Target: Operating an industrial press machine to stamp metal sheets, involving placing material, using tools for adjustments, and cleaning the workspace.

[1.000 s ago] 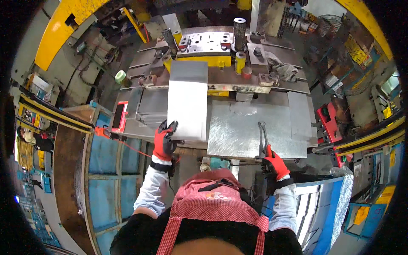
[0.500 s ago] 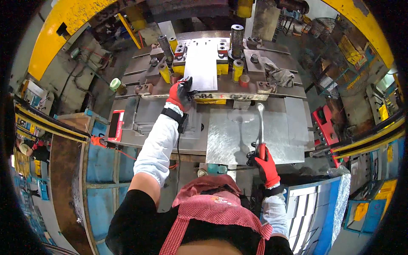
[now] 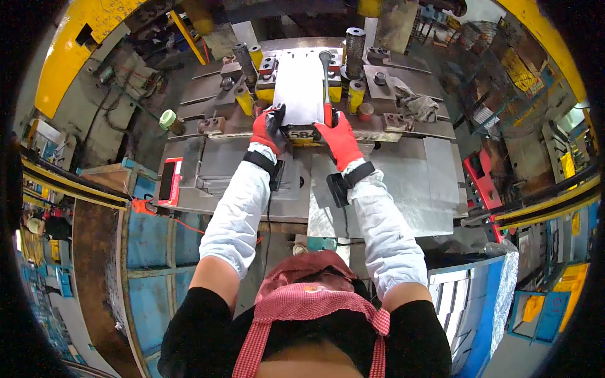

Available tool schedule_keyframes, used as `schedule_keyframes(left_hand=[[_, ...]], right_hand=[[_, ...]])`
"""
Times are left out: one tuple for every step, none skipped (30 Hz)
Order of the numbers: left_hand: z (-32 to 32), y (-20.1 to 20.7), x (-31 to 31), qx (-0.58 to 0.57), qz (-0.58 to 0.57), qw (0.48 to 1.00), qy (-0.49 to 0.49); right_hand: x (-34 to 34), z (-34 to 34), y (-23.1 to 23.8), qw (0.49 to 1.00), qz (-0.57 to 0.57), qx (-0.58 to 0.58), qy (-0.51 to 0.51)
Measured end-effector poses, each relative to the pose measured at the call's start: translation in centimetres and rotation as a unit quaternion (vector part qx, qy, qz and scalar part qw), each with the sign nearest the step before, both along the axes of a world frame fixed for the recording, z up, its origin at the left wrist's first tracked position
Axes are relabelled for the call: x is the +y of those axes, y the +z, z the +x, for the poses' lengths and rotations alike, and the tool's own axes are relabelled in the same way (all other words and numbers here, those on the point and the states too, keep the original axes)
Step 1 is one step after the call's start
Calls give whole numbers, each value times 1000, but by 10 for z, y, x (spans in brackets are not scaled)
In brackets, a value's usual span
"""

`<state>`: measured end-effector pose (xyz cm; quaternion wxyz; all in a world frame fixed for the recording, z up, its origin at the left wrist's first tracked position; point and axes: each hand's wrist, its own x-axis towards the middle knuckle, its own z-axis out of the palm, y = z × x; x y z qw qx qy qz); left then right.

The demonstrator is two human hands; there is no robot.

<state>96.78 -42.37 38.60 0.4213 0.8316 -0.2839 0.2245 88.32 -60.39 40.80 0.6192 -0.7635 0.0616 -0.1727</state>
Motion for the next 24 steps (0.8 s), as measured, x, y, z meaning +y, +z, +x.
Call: schedule_keyframes(left_hand=[[-2, 3, -6, 128, -101, 986, -22], [-6, 5, -9, 243, -216, 946, -21], [-15, 9, -9, 260, -355, 890, -121], [-23, 14, -6, 359, -472, 778, -209], [-35, 29, -11, 453, -577, 627, -263], [-41, 30, -5, 497, -561, 629, -206], [-45, 22, -4, 524, -563, 584, -260], [-49, 13, 5, 545, -565, 540, -303], [-55, 11, 11, 543, -569, 542, -295], [-63, 13, 8, 539, -553, 547, -322], [-66, 18, -4, 537, -530, 549, -360], [-66, 19, -8, 536, -530, 548, -362], [-64, 20, -13, 508, -547, 562, -356], [-60, 20, -16, 479, -565, 574, -347], [-46, 9, -15, 469, -559, 616, -295], [-40, -5, -13, 465, -562, 619, -292], [-41, -2, -22, 471, -575, 622, -246], [-42, 1, -22, 470, -588, 629, -195], [-36, -10, -21, 491, -607, 576, -244], [-36, -8, -23, 492, -605, 575, -246], [-37, -6, -25, 478, -616, 583, -228], [-40, -4, -26, 462, -629, 589, -210], [-40, -2, -27, 460, -632, 587, -211], [-40, 1, -27, 473, -632, 577, -209]], right_hand=[[1, 9, -8, 999, 16, 25, -29], [4, 15, -14, 997, 33, 54, -54], [4, 15, -18, 997, 52, 47, -43], [3, 16, -22, 997, 51, 47, -40], [-8, 20, -32, 995, 72, 50, -57], [-9, 23, -35, 992, 96, 51, -66], [-12, 24, -38, 991, 126, 19, -47], [-1, 21, -31, 991, 131, 22, -37], [11, 14, -15, 985, 166, 46, -7], [14, 8, -5, 978, 198, 68, 17], [0, 14, -17, 980, 185, 68, 15], [-4, 14, -22, 981, 184, 66, 14], [-8, 14, -27, 993, 95, -16, 68], [-9, 12, -26, 993, 47, -55, 97], [-2, 8, -19, 987, 4, -98, 130], [3, 6, -12, 991, 85, -32, 102], [0, 0, -7, 984, 165, 39, 61], [1, -8, -3, 983, 167, 39, 64], [1, -21, -1, 989, 137, 28, 51], [-4, -36, -1, 994, 105, 15, 33], [-11, -55, -5, 969, 228, 34, 83], [-18, -75, -11, 972, 222, 47, 64], [-24, -95, -16, 974, 215, 60, 47], [-34, -117, -25, 973, 225, 52, 30]])
